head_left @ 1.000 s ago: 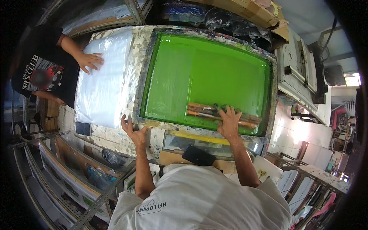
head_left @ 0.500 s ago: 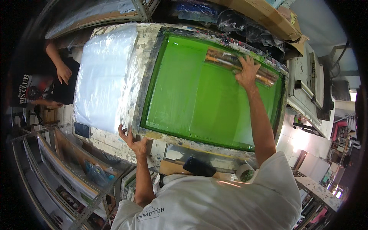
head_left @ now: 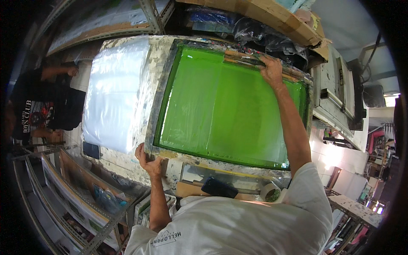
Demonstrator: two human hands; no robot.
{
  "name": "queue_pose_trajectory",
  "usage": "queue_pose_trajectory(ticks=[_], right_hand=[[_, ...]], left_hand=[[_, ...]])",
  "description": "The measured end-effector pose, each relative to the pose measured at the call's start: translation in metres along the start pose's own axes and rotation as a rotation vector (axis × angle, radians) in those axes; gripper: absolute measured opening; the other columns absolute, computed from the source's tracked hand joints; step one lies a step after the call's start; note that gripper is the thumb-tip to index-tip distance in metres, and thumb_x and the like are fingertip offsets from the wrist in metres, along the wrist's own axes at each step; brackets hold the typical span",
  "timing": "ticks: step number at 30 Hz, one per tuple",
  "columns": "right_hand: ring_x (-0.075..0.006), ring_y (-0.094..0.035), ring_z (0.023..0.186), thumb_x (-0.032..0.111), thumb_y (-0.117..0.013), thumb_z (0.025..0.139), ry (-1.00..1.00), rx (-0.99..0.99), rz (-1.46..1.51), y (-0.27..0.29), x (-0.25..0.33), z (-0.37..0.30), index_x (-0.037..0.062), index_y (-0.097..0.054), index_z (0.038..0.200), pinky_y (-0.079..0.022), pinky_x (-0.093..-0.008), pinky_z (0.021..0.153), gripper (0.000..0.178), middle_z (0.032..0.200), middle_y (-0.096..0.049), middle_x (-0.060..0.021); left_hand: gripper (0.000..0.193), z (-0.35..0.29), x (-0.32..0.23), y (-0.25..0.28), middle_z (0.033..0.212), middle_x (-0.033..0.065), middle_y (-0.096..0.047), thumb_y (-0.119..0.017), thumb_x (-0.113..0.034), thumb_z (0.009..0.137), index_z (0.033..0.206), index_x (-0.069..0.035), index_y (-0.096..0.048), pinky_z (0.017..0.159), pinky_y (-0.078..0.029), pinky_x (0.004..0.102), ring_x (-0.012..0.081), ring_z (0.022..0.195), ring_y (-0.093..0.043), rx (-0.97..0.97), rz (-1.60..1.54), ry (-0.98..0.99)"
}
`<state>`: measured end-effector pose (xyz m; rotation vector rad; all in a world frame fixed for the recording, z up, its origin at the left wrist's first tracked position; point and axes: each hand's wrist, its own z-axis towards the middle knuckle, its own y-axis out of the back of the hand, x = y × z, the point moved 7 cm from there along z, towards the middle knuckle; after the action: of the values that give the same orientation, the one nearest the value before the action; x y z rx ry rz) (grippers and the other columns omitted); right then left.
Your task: The person performs screen printing on plastic bags by placing a bag on the workbench, lowering a screen over it, and using a squeegee to spread green ink across the screen.
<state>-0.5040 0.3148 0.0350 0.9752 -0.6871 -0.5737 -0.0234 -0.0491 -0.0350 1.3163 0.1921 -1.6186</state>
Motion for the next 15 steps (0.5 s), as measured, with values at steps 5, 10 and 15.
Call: queue_pose_trajectory(ticks=[5, 10, 15], right_hand=[[-0.0352, -0.065, 0.087, 0.007, -0.067, 0.069, -0.055, -0.071, 0.123, 0.03, -0.005, -0.004, 0.0039, -0.067, 0.11, -0.048, -0.0426, 0.076, 0.042, 0.101, -0.069, -0.0191], [-0.0199, -0.064, 0.071, 0.005, -0.067, 0.074, -0.417, 0.023, 0.421, 0.067, -0.016, -0.034, 0.0033, -0.066, 0.112, -0.05, -0.035, 0.063, 0.038, 0.089, -0.069, -0.0091], [-0.0191, -0.065, 0.068, 0.004, -0.067, 0.076, -0.657, 0.152, 0.817, 0.119, 0.082, -0.115, 0.0066, -0.066, 0.116, -0.05, -0.0331, 0.058, 0.039, 0.09, -0.068, -0.0075]], left_hand=[[0.069, -0.009, 0.012, -0.003, 0.122, 0.0101, -0.05, -0.082, -0.005, 0.063, 0.125, 0.006, -0.055, 0.099, -0.039, 0.0367, 0.0244, 0.113, -0.051, -0.002, -0.291, 0.253], [0.074, -0.003, 0.002, 0.003, 0.123, 0.0112, -0.049, -0.085, -0.003, 0.059, 0.126, 0.006, -0.055, 0.103, -0.038, 0.0387, 0.0259, 0.116, -0.049, -0.032, -0.273, 0.264], [0.078, 0.015, -0.035, 0.013, 0.124, 0.011, -0.048, -0.087, -0.002, 0.058, 0.128, 0.007, -0.052, 0.105, -0.038, 0.04, 0.0263, 0.117, -0.049, -0.113, -0.287, 0.161]])
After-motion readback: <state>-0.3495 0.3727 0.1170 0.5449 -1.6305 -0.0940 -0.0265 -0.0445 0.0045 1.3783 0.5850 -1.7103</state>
